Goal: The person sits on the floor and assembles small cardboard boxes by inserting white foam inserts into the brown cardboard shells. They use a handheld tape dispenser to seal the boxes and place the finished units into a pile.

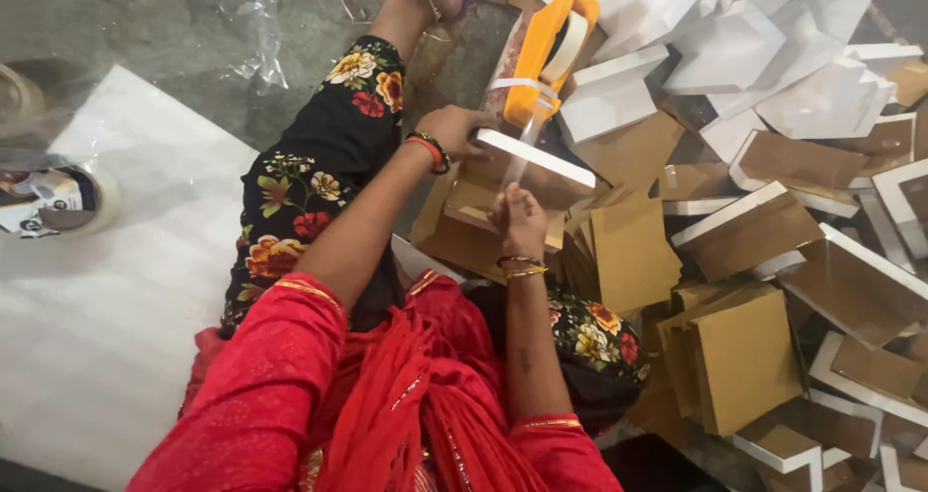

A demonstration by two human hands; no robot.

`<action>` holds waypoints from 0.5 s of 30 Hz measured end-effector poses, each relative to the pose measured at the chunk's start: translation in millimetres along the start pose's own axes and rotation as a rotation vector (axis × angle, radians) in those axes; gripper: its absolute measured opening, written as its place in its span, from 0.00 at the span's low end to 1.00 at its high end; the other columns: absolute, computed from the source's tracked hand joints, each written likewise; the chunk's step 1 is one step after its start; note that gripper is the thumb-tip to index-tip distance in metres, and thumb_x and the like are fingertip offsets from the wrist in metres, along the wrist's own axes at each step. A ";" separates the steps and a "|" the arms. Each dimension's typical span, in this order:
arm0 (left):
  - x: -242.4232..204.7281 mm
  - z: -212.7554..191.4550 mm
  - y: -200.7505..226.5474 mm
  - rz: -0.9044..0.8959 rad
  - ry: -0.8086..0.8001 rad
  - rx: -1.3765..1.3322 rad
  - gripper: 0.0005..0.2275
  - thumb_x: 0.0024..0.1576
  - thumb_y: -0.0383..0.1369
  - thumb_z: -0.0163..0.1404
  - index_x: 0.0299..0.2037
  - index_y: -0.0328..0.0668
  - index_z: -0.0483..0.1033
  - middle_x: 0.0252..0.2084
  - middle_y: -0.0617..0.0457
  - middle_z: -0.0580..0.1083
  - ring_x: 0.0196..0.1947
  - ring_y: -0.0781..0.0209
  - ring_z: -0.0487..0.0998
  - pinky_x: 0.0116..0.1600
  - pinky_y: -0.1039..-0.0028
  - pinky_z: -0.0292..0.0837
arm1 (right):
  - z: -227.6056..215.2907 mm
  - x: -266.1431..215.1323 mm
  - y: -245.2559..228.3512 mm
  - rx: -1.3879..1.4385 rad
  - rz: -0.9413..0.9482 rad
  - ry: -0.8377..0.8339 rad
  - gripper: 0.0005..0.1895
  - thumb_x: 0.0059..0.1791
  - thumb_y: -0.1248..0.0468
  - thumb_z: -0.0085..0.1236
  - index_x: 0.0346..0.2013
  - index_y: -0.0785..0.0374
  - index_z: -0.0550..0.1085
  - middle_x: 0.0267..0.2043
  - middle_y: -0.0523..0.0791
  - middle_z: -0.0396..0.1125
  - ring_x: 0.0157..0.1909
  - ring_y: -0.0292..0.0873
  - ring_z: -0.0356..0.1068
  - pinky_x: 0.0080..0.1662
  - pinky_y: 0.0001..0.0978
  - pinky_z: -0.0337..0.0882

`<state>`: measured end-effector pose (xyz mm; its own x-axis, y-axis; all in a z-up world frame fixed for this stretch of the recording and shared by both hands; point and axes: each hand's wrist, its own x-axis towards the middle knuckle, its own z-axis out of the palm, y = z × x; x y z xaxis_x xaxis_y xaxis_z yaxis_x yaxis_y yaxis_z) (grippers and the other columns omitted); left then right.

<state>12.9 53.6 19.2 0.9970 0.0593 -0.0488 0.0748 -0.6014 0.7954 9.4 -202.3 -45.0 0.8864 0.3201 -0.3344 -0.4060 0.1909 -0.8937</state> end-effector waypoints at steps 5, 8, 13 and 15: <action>5.2 34.1 -6.3 0.059 0.030 0.000 0.20 0.45 0.42 0.63 0.49 0.61 0.81 0.41 0.52 0.81 0.41 0.48 0.82 0.47 0.60 0.76 | 11.5 -5.1 7.3 -0.286 -0.147 0.195 0.16 0.51 0.56 0.62 0.46 0.64 0.76 0.37 0.41 0.73 0.37 0.32 0.72 0.38 0.24 0.70; 13.9 40.8 -13.0 0.063 0.028 -0.018 0.23 0.45 0.44 0.64 0.52 0.59 0.78 0.40 0.50 0.81 0.42 0.48 0.82 0.47 0.60 0.76 | 23.8 -23.4 -2.3 -0.330 -0.392 0.156 0.26 0.49 0.57 0.62 0.59 0.52 0.63 0.34 0.41 0.72 0.36 0.32 0.73 0.41 0.24 0.72; 18.4 39.9 -14.9 0.162 0.040 -0.001 0.23 0.44 0.42 0.64 0.52 0.56 0.77 0.45 0.49 0.80 0.44 0.45 0.81 0.48 0.59 0.76 | 26.1 -21.5 -7.9 -0.723 -0.555 0.060 0.10 0.57 0.61 0.58 0.47 0.64 0.78 0.44 0.43 0.75 0.45 0.38 0.73 0.50 0.29 0.72; 17.8 36.3 -14.2 0.139 0.001 -0.001 0.23 0.45 0.42 0.64 0.52 0.56 0.77 0.45 0.48 0.80 0.45 0.45 0.81 0.49 0.60 0.76 | 26.7 -15.0 -7.9 -0.754 -0.490 0.051 0.10 0.55 0.63 0.57 0.48 0.64 0.79 0.44 0.44 0.76 0.46 0.39 0.74 0.51 0.30 0.72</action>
<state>30.2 34.2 -14.9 0.9977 -0.0235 0.0629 -0.0643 -0.6035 0.7948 -6.6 -183.8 -25.0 0.9378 0.3182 0.1388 0.2576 -0.3698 -0.8927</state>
